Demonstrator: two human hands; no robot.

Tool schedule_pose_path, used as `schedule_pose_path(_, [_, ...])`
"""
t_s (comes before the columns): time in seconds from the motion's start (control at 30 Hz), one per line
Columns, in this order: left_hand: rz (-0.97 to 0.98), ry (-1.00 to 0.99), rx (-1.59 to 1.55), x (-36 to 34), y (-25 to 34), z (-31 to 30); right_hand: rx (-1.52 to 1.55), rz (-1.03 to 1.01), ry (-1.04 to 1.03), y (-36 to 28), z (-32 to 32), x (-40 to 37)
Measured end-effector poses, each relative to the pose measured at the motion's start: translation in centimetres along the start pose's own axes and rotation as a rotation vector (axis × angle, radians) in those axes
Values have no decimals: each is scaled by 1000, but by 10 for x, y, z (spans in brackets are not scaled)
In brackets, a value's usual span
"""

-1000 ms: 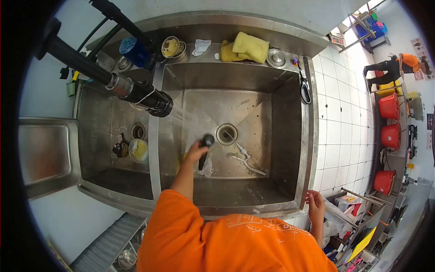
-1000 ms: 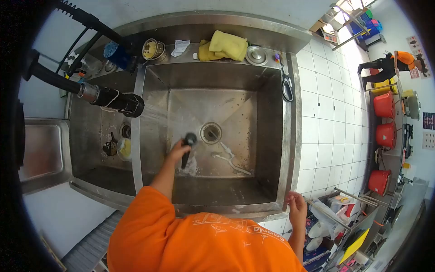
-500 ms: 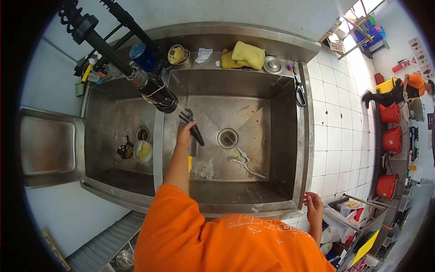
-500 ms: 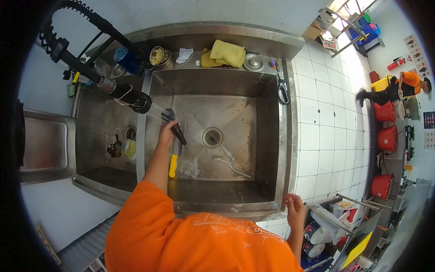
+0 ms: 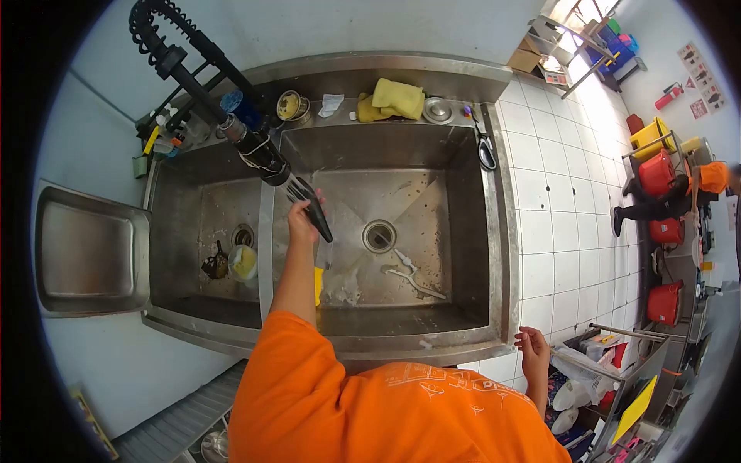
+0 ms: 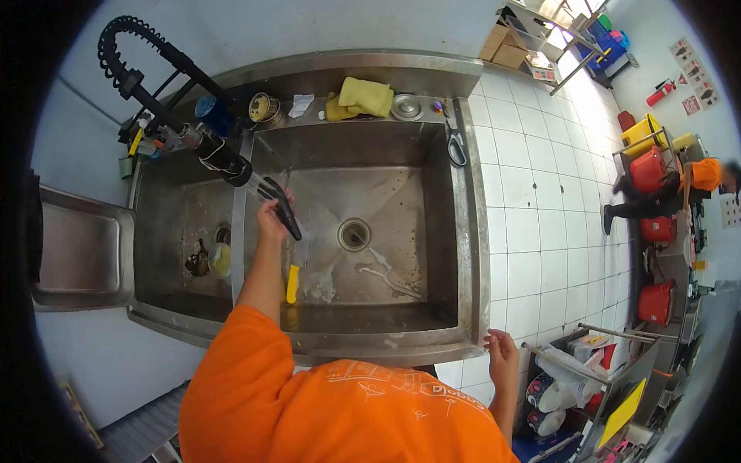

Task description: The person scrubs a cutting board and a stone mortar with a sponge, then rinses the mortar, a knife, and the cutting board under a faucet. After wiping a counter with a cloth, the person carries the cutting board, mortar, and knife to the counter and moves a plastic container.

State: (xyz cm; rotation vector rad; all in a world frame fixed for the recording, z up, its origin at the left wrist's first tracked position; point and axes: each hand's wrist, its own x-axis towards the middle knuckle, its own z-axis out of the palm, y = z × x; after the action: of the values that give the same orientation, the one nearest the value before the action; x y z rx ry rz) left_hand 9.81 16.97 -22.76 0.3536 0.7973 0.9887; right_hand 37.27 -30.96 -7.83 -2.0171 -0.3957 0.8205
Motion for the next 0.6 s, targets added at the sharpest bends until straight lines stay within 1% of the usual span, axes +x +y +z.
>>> schedule_pose_path(0.03, [6,-44,-2,-2,5,5,-18,4,0,2,-3,-3])
schedule_pose_path(0.1, [3,-31,-29,0,12,17,-4,10,8,10,-10,-9])
schedule_pose_path(0.17, [42,-50,-165,-1,20,29,9,18,15,16,-16,-13])
schedule_pose_path(0.27, [78,-88,-218,-5,33,45,19,22,22,24,-23,-16])
schedule_pose_path(0.3, [83,-86,-216,-7,36,50,14,21,22,26,-24,-14])
schedule_pose_path(0.4, [126,5,-118,-21,43,56,32,7,-26,41,-27,-7])
schedule_pose_path(0.47, [119,177,282,-30,50,55,27,-43,-79,36,-23,4])
schedule_pose_path(0.5, [119,194,299,-39,56,48,14,-37,-118,37,-22,11])
schedule_pose_path(0.57, [-105,154,545,-50,72,44,36,-97,-172,23,-11,19])
schedule_pose_path(0.6, [-210,204,634,-61,82,49,45,-99,-172,10,-4,24])
